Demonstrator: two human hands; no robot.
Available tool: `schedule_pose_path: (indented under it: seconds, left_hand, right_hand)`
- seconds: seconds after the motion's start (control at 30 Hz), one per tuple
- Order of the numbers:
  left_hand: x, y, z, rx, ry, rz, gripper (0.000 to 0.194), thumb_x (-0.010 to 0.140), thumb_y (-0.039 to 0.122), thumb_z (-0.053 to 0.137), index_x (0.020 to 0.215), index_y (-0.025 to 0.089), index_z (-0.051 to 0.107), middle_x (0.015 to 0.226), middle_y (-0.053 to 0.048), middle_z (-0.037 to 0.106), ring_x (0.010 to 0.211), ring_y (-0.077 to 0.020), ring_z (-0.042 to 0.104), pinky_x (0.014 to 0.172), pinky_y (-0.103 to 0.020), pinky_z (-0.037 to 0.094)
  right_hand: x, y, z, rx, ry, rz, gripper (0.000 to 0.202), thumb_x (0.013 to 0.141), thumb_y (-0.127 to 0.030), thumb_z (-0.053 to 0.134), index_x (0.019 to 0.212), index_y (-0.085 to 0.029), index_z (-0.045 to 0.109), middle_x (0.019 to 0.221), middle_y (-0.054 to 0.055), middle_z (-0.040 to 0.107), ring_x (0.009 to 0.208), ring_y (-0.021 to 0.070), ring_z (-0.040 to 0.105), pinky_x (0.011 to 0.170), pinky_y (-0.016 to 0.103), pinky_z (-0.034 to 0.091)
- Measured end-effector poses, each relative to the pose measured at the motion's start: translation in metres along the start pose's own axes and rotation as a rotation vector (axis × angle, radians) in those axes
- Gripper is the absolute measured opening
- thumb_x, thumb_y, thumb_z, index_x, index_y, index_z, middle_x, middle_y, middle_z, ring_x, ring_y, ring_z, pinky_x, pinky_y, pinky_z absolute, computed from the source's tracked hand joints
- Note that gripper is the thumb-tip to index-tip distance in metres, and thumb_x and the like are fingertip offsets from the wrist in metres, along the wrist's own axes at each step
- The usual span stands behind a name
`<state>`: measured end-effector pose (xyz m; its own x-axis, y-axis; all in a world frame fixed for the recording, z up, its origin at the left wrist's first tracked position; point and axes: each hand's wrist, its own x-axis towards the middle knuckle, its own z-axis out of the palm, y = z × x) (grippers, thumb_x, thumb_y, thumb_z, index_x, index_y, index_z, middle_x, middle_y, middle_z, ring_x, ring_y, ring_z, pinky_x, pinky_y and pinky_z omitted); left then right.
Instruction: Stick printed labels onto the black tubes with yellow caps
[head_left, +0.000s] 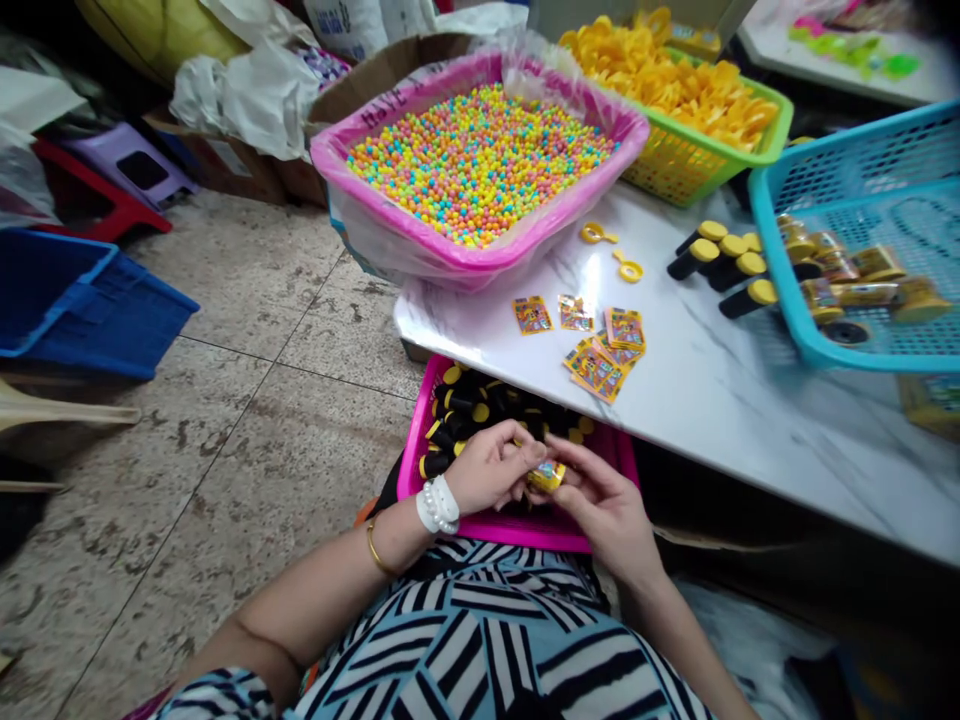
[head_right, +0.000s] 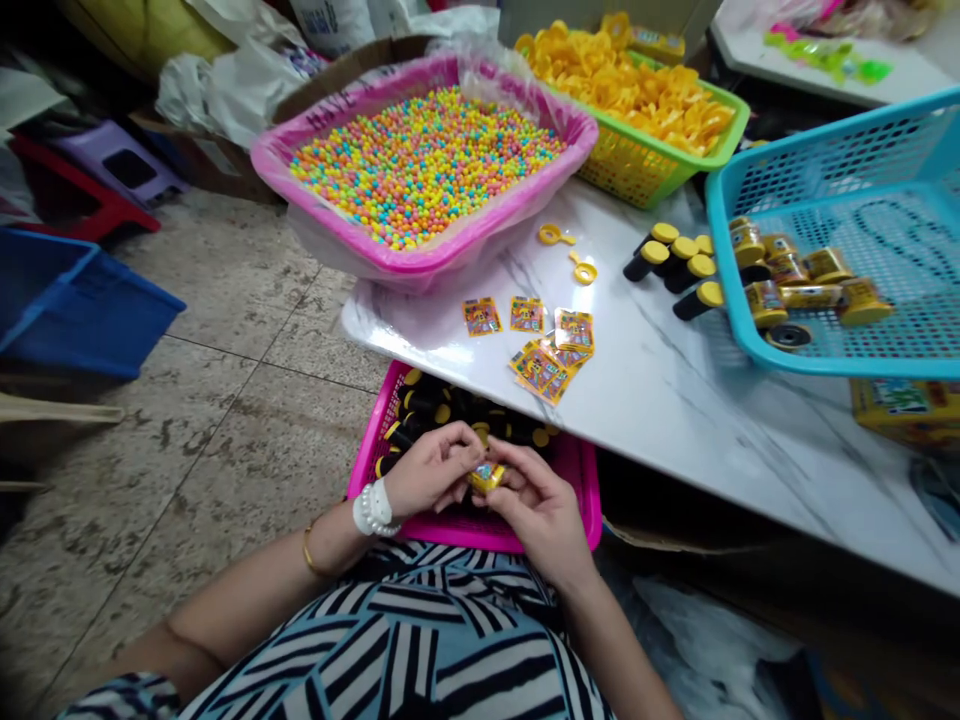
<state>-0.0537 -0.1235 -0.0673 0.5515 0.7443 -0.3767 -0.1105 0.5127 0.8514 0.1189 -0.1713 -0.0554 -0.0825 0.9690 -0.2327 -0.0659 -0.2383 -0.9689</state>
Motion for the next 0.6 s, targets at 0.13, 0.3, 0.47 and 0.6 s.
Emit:
schedule_pose_path:
  seconds: [0.13, 0.3, 0.47, 0.6]
  left_hand:
    - [-0.004, 0.003, 0.002, -0.236, -0.105, -0.09, 0.052, 0.08, 0.065, 0.063, 0.097, 0.017, 0.054, 0.049, 0.005, 0.055, 0.029, -0.006, 0.038, 0.026, -0.013, 0.024]
    - [-0.007, 0.0, 0.009, -0.415, -0.089, -0.113, 0.046, 0.077, 0.055, 0.073, 0.088, 0.015, 0.054, 0.051, 0.005, 0.056, 0.027, -0.004, 0.037, 0.024, -0.012, 0.026]
    - [0.001, 0.016, 0.026, -0.432, -0.098, -0.099, 0.051, 0.078, 0.059, 0.07, 0.09, 0.013, 0.054, 0.056, -0.001, 0.063, 0.029, -0.0053, 0.042, 0.024, -0.012, 0.029]
    - [0.007, 0.032, 0.033, -0.477, -0.254, -0.107, 0.075, 0.076, 0.061, 0.072, 0.125, 0.012, 0.044, 0.068, -0.006, 0.069, 0.038, -0.0097, 0.054, 0.03, -0.015, 0.042]
  right_hand:
    - [-0.002, 0.0, -0.007, -0.011, -0.038, -0.17, 0.022, 0.08, -0.02, 0.073, 0.1, -0.029, 0.077, 0.106, 0.006, 0.058, 0.089, 0.0176, 0.066, 0.064, 0.029, 0.064]
    - [-0.004, 0.013, -0.002, -0.005, 0.093, -0.248, 0.025, 0.084, -0.016, 0.069, 0.104, -0.03, 0.075, 0.108, 0.006, 0.058, 0.096, 0.0176, 0.065, 0.07, 0.027, 0.063]
    - [-0.005, -0.008, -0.01, -0.285, 0.099, -0.451, 0.026, 0.085, -0.013, 0.068, 0.102, -0.03, 0.075, 0.106, 0.005, 0.062, 0.097, 0.0166, 0.065, 0.082, 0.031, 0.059]
    - [0.02, -0.079, -0.074, -0.603, 0.626, -0.732, 0.03, 0.083, -0.016, 0.071, 0.109, -0.031, 0.074, 0.111, 0.006, 0.064, 0.084, 0.0158, 0.066, 0.071, 0.032, 0.059]
